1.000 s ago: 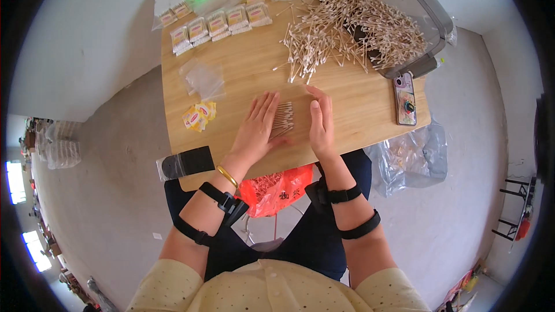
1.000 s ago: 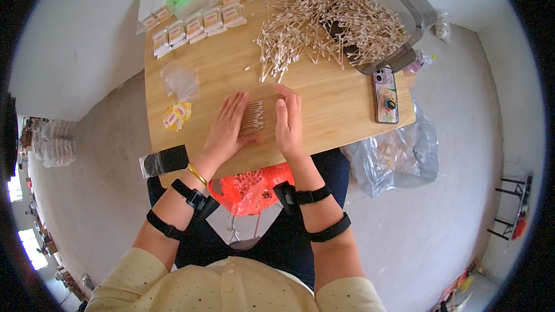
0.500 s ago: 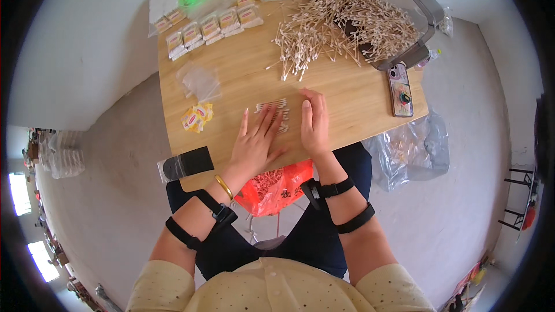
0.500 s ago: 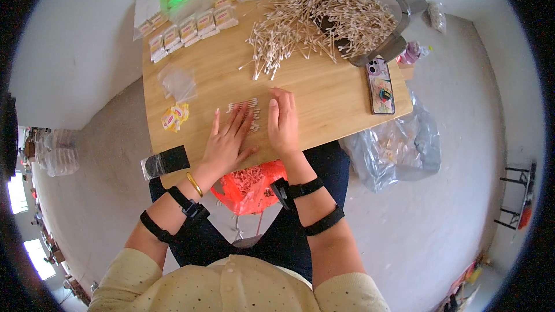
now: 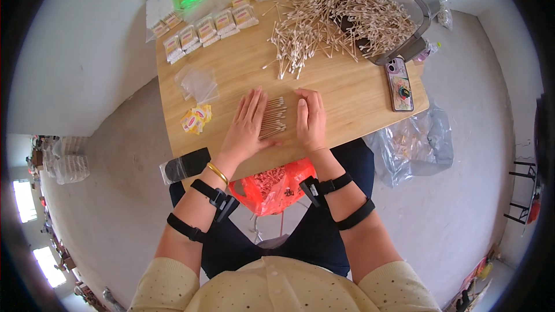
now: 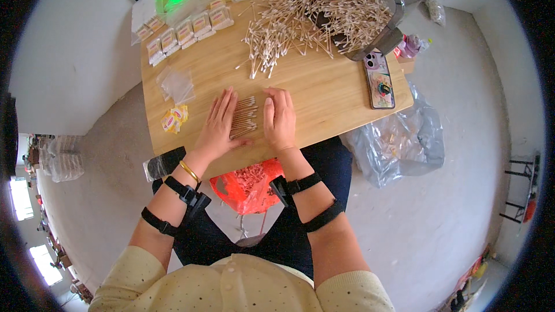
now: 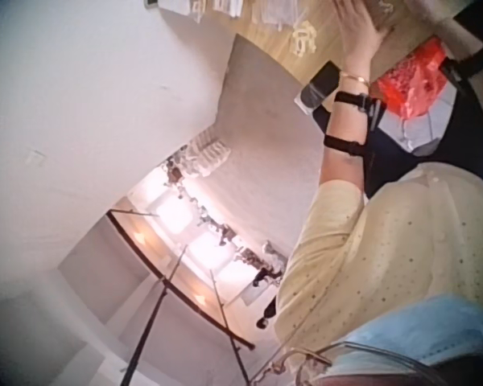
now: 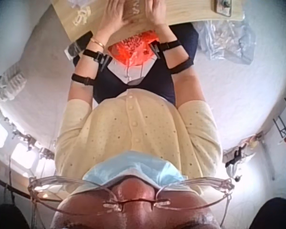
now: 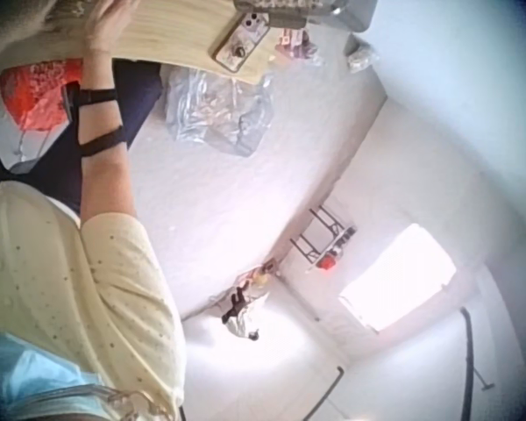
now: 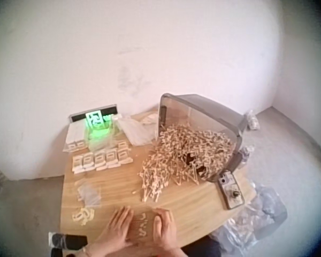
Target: Manually counting and packaging cotton swabs into small plastic bags.
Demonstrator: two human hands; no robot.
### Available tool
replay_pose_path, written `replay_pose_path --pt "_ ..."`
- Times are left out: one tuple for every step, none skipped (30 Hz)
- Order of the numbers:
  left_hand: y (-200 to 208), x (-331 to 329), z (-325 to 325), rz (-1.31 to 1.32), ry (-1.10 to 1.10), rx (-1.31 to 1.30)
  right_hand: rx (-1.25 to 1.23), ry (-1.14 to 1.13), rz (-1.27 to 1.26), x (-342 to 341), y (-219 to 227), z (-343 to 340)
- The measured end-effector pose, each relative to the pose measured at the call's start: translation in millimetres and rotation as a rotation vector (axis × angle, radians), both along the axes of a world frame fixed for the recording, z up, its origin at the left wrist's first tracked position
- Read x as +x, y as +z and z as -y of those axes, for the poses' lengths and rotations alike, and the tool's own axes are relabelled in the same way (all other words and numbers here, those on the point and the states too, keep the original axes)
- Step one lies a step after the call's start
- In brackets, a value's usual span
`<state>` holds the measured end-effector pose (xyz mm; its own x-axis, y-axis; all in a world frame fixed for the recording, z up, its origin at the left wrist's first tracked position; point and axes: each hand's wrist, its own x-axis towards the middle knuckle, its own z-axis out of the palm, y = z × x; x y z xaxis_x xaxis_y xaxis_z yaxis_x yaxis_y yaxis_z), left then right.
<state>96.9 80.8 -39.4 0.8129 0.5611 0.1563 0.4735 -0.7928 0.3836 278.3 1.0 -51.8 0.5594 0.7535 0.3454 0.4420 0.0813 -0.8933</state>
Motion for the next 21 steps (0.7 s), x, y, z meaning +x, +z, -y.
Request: replay_pose_path --pt "0 1 -4 0.018 -0.016 -0.028 -0.002 -0.002 0.002 0 0 0" --pt "0 2 -9 0.035 -0.033 -0.056 -0.004 -0.004 0.003 0 0 0" --pt "2 3 -12 0.052 -0.047 -0.083 -0.005 -0.004 0.004 0 1 0" --pt "3 4 -16 0.058 -0.048 -0.110 -0.001 -0.004 0.000 0 1 0" --pt "5 4 -19 0.064 -0.050 -0.138 0.004 -0.004 -0.005 -1 2 -1" --pt "7 5 -20 0.071 -0.052 -0.167 0.007 -0.005 -0.008 -1 2 -1" --pt "8 6 -21 0.065 -0.041 -0.173 0.008 -0.009 -0.007 -1 2 -1" --pt "9 7 -22 0.059 -0.029 -0.179 0.009 -0.012 -0.005 -1 2 -1" --pt "10 7 -22 0.053 -0.017 -0.185 0.010 -0.015 -0.004 -1 2 -1" --pt "11 6 -21 0.062 -0.014 -0.186 0.008 -0.015 -0.004 -1 2 -1" --pt "13 3 -20 0.071 -0.011 -0.187 0.007 -0.015 -0.005 -1 1 -1" --pt "13 1 -19 0.082 -0.008 -0.189 0.005 -0.015 -0.003 -1 1 -2" --pt "12 -3 -15 0.098 0.013 -0.157 0.000 -0.014 0.000 -1 1 -1" --pt "12 -8 -8 0.113 0.035 -0.125 -0.004 -0.013 0.003 -1 1 -1" --pt "13 -13 -1 0.126 0.059 -0.090 -0.007 -0.010 0.003 -1 2 -2" --pt "12 -19 6 0.138 0.073 -0.062 -0.006 -0.015 0.008 -2 2 -2" --pt "10 -24 14 0.150 0.087 -0.034 -0.005 -0.020 0.014 -2 2 -2" --pt "7 -30 22 0.161 0.103 -0.006 -0.004 -0.024 0.018 -3 1 -2" --pt "4 -34 29 0.156 0.119 -0.009 -0.004 -0.025 0.020 -3 1 -2" --pt "1 -38 36 0.151 0.135 -0.012 -0.004 -0.026 0.023 -3 1 -2" --pt "0 -40 43 0.147 0.153 -0.014 -0.003 -0.026 0.026 -2 1 -2"
